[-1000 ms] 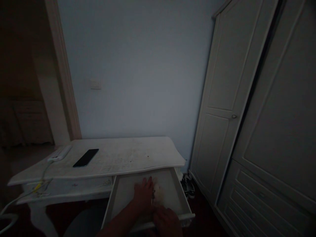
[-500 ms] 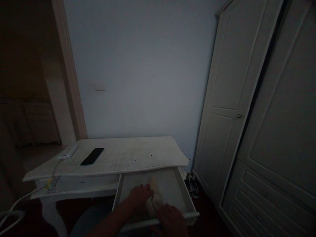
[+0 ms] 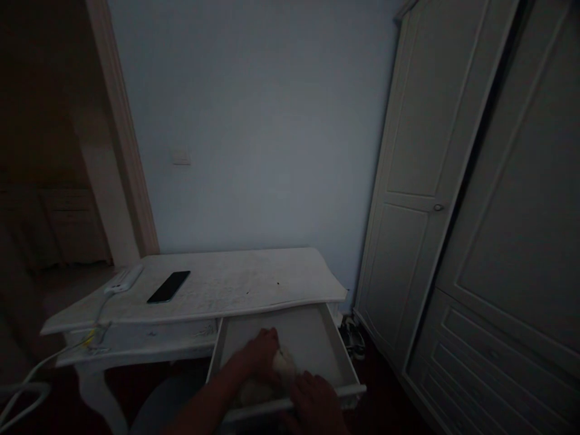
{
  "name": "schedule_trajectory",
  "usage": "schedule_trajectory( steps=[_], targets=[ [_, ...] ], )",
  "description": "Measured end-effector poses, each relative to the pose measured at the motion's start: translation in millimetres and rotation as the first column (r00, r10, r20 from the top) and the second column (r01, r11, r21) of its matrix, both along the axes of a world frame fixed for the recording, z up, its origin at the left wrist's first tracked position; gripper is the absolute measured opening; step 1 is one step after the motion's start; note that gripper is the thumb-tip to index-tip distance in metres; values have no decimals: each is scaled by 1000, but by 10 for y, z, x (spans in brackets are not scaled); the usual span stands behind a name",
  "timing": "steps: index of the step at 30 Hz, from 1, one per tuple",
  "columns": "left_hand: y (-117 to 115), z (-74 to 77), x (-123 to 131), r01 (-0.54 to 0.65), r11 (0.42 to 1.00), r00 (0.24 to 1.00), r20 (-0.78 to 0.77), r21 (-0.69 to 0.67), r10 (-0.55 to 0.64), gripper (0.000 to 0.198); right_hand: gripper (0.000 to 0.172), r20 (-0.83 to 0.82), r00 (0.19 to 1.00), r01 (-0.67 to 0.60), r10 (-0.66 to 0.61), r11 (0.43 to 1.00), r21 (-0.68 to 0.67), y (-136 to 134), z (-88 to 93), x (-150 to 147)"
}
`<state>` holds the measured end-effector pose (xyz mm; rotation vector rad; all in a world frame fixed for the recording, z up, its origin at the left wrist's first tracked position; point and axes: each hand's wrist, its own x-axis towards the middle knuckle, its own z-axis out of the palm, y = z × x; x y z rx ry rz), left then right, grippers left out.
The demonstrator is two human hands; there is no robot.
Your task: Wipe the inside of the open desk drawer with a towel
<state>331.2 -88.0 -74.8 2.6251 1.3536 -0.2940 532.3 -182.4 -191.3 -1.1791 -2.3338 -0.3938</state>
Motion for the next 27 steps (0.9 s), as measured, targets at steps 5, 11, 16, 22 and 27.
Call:
schedule_trajectory(
  steps=[5, 11, 16, 22, 27],
  targets=[
    [-123, -238, 429, -35, 998, 995, 99, 49, 30, 71, 47, -42, 999, -7, 7, 1000, -7, 11, -6, -29],
    [-72, -248, 224, -151, 985, 980, 144, 86, 137, 87, 50, -31, 1000, 5, -4, 998, 63, 36, -30, -55],
    [22, -198, -310, -256, 965, 962, 110, 56, 248, 88, 47, -38, 999, 21, -19, 998, 54, -9, 10, -33],
    [-93, -163, -620, -166, 986, 986, -37, -21, 165, 125, 45, -13, 999, 28, -29, 998, -64, -83, 155, -38],
    [-18, -41, -505, -161, 985, 987, 3, 55, 161, 97, 47, 1, 999, 41, -41, 997, -69, -79, 145, -44]
  ],
)
